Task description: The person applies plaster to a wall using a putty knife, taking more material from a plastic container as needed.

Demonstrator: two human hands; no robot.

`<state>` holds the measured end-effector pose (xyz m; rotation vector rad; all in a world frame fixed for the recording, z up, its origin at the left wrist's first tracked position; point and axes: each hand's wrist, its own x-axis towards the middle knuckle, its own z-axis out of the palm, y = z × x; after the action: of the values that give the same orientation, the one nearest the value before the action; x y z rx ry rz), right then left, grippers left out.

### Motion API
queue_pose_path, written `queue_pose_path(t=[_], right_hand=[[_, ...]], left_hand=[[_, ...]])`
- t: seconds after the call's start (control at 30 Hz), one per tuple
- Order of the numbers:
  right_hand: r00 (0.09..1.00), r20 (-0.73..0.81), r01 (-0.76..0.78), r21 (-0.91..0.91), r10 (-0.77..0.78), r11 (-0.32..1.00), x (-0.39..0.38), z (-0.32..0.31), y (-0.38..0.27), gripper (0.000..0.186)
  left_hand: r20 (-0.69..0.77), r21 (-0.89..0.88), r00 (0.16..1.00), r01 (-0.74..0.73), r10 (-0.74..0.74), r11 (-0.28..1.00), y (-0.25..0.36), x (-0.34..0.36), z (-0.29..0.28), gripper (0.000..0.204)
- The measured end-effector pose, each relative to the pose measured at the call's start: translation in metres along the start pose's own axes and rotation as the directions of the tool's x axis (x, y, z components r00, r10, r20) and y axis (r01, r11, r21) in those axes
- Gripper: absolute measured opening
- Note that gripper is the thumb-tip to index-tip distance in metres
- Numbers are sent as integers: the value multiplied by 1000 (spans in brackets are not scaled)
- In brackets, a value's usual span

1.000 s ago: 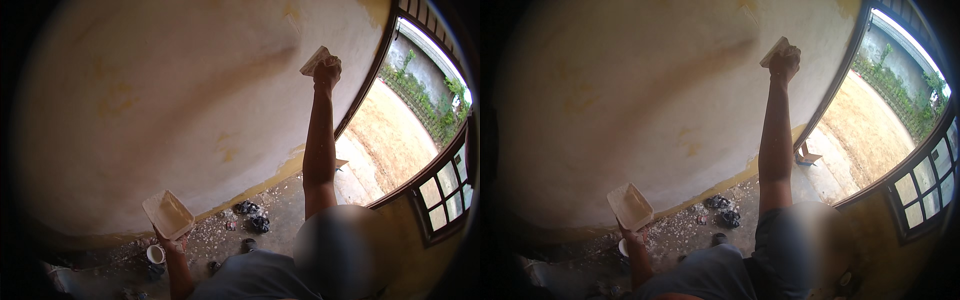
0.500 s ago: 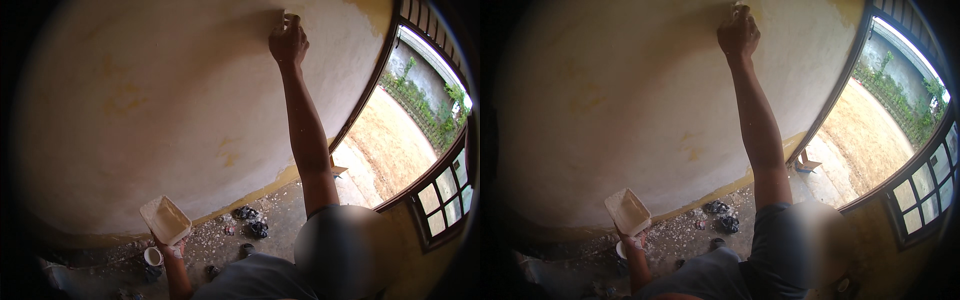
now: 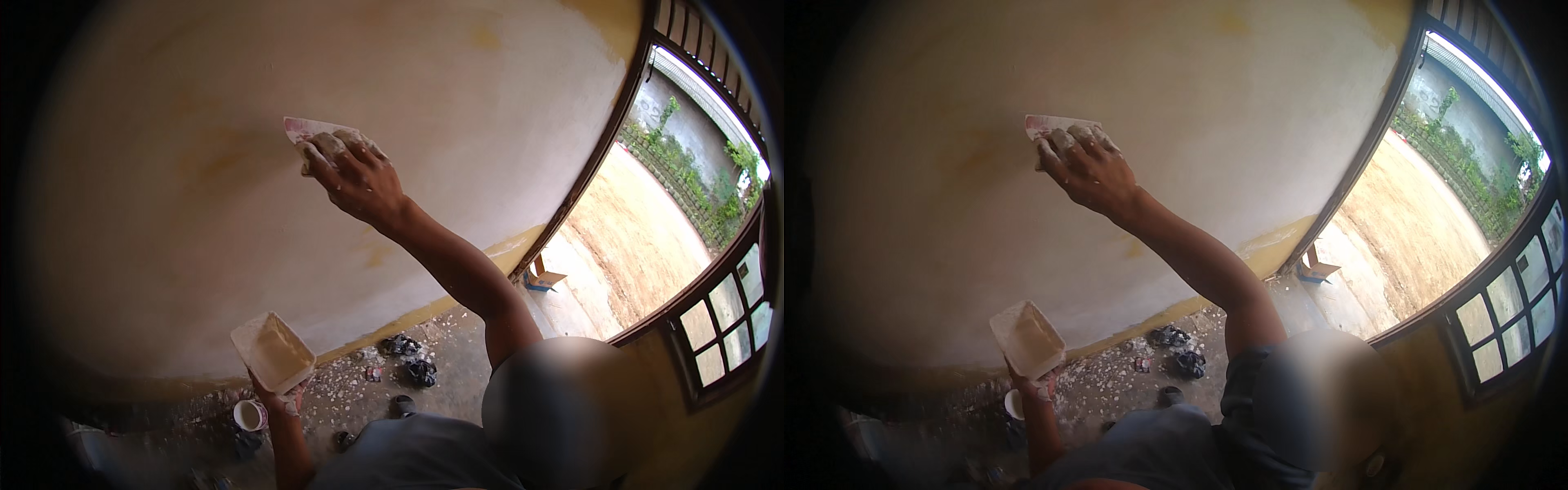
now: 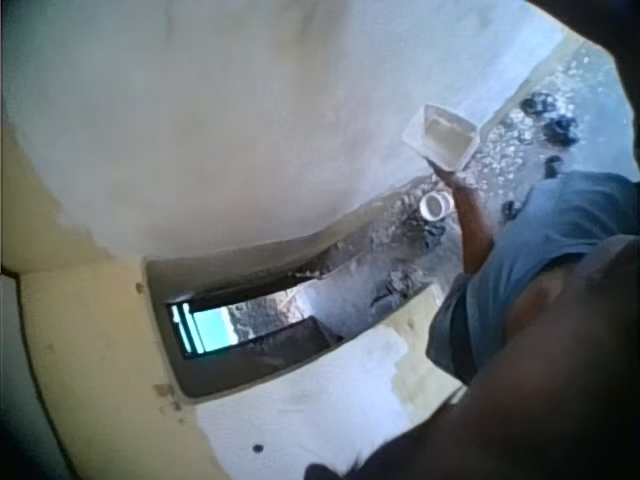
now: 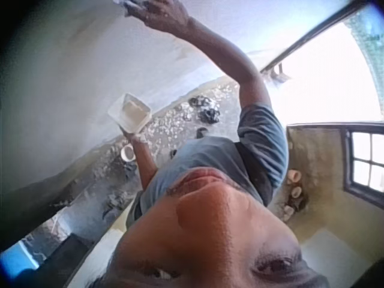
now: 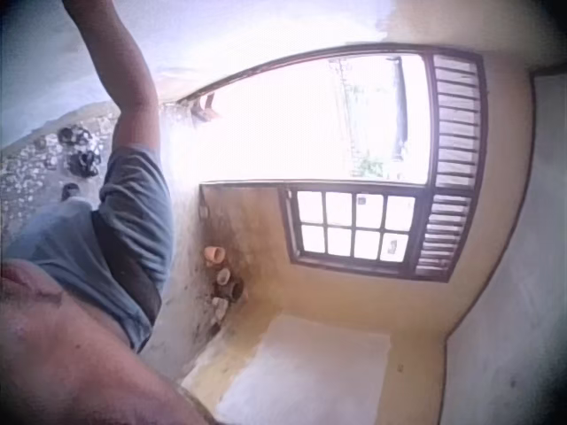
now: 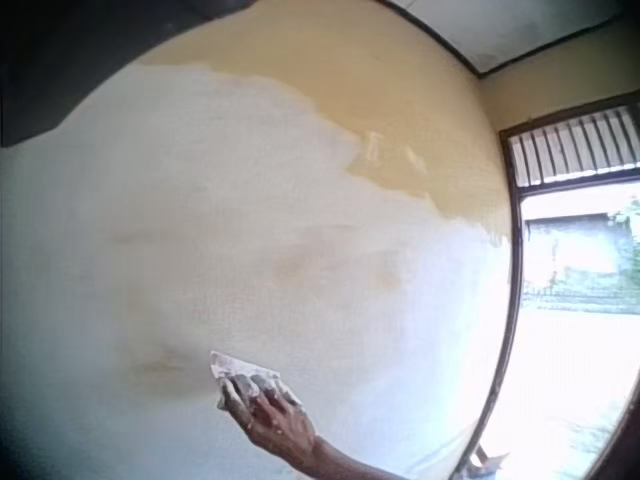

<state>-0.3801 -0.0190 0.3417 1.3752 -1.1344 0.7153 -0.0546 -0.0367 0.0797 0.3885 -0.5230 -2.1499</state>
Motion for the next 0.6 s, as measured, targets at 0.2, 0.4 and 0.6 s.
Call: queue_pose_path(t=[0.2, 0.4, 0.6], right_hand=[[951, -258, -206, -118, 171, 971, -16, -22, 56, 38], [989, 59, -140, 102, 134, 985, -62, 27, 31, 42], [171, -262, -869, 414, 950, 271, -42, -47, 79, 23]], left_hand=[[-113, -49, 994, -16, 11, 999, 0, 1, 1, 62], [-152, -8, 988, -39, 38, 999, 3, 5, -48, 64], [-115, -73, 993, 8, -16, 997, 8, 2, -48, 67]])
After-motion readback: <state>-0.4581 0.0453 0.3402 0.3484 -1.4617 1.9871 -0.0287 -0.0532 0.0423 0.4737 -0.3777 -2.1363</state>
